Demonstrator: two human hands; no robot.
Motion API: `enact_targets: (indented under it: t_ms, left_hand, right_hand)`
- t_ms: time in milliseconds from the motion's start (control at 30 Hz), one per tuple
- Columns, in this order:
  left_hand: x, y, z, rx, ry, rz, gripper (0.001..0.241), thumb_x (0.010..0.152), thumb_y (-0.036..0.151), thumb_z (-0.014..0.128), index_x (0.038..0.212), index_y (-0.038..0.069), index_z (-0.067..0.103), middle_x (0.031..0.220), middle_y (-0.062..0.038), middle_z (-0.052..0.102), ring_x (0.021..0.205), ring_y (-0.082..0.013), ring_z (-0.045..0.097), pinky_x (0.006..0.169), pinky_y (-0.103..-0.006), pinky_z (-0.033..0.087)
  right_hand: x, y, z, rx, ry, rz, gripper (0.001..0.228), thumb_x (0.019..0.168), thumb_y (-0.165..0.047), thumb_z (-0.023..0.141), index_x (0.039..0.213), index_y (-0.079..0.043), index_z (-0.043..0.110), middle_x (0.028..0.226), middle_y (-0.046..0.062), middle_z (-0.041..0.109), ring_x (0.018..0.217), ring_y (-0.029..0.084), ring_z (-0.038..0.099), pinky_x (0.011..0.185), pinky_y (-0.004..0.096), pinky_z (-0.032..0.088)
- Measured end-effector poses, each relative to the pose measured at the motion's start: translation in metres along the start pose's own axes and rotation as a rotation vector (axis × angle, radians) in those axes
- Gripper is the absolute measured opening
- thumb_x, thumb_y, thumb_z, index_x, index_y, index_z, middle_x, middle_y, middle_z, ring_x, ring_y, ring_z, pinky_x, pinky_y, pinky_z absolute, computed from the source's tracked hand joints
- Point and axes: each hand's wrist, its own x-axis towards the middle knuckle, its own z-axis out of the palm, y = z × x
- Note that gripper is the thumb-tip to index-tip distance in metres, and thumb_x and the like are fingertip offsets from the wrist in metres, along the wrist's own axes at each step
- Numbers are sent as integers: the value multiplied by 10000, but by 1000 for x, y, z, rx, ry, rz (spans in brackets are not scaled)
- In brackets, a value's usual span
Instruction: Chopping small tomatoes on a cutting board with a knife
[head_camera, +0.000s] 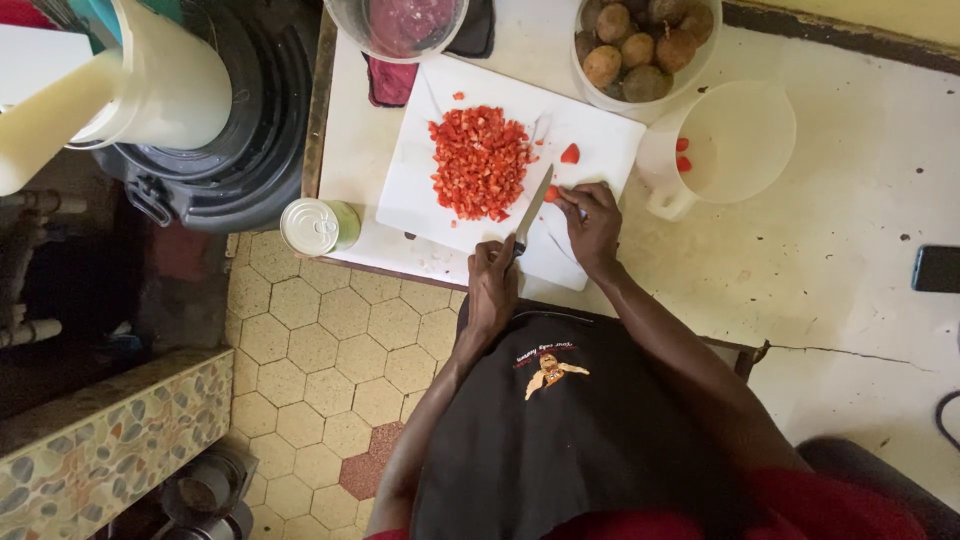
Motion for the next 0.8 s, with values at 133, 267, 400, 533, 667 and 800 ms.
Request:
enact_targets:
  t_ms: [133,267,400,533,667,800]
  left_hand:
    - [7,-2,3,36,-5,8,616,977,37,703,1591,83,711,1254,-121,582,1069,-404,648,984,-511,580]
    - [8,8,-4,37,-11,18,550,1027,31,662,1573,67,718,1253,-132,587,1061,-405,643,987,-504,573]
    - [4,7,-6,70,-13,28,505,1058,7,647,1556,36,728,1254,-123,594,1053,-387,645,957,-484,581]
    - [16,12,2,31,-14,5,492,1071,22,613,1547,46,738,1233,-109,580,1060,-353,635,951,-470,567]
    - [9,8,2,97,-30,45,497,1055,13,619,1536,44,738,1227,-111,583,1029,-373,649,975,-485,562]
    - [5,7,3,99,-49,11,505,1039,-50,625,1524,19,750,1235,-131,589,1067,-373,659,946,-466,566]
  right_hand:
    - [1,-1,-1,-19,-14,-18,174,1034,-84,940,1201,-44,913,1023,102,726,958,329,737,867,443,618]
    - [1,0,0,6,-6,-8,166,1026,-70,940,1185,-32,912,1018,113,724,960,328,733,874,427,614]
    - [4,-3,-2,-7,1,-18,139,1028,-83,945,1160,-46,921,978,103,724,919,329,729,848,421,611]
    - [6,-6,-3,19,-7,3,156,1017,-50,952,1166,-24,917,996,122,730,921,322,727,831,420,609]
    - [5,-12,-4,23,-3,4,134,1023,-48,946,1152,-29,913,983,110,733,896,305,723,808,409,595]
    - [5,-7,-2,41,-2,17,110,1010,-43,955,1108,-23,910,980,98,740,901,294,742,782,386,606]
